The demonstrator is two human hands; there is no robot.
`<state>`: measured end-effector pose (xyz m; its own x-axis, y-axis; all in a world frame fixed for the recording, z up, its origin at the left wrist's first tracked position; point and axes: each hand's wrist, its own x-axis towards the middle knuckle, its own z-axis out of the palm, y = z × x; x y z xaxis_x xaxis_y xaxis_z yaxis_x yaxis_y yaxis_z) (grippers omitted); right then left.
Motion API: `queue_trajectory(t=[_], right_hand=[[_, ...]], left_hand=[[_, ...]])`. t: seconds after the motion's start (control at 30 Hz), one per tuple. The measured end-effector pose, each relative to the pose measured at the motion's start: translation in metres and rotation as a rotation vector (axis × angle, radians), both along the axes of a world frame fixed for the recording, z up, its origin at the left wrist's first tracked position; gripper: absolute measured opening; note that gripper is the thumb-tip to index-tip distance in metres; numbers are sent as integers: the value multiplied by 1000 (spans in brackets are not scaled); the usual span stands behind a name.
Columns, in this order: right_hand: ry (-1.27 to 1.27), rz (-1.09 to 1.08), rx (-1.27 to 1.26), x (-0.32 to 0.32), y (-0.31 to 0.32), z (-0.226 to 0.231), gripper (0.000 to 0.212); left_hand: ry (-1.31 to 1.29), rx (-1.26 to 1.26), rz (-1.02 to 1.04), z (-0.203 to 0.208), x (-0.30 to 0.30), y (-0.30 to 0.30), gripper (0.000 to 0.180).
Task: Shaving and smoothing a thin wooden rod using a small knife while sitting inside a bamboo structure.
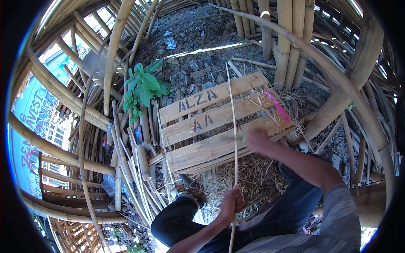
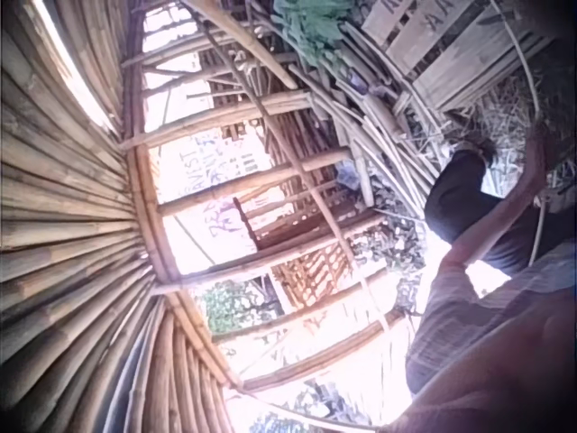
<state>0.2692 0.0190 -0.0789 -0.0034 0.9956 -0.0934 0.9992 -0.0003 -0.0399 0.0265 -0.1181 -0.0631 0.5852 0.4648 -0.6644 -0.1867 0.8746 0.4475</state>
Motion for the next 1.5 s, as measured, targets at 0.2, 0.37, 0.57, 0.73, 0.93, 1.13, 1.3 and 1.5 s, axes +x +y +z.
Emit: queue_trajectory(t=[0.2, 0.37, 0.57, 0.73, 0.93, 1.13, 1.3, 1.5], right_hand=[[-5, 28, -13, -10, -7, 7, 18], [160, -529, 192, 104, 11, 30, 23], [168, -619, 259, 100, 3, 64, 26], [280, -616, 295, 113, 6, 62, 33], [1216, -323, 140, 91, 18, 47, 33], [1583, -219, -14, 40, 4, 82, 31], [1627, -247, -103, 37, 1, 83, 26], [1633, -210, -261, -5, -22, 96, 22]], left_hand=[[14, 3, -37, -1, -6, 1, 36], [-21, -114, -150, 10, 2, -32, 37], [-32, 54, -183, 11, -2, -17, 37], [-92, 82, -115, 23, -3, 3, 36], [-198, 6, -118, 19, -7, 16, 37], [-216, 25, -270, 16, 2, 14, 39], [-237, 100, -349, 12, 4, 19, 38], [-114, 303, -209, 34, 9, 46, 42]])
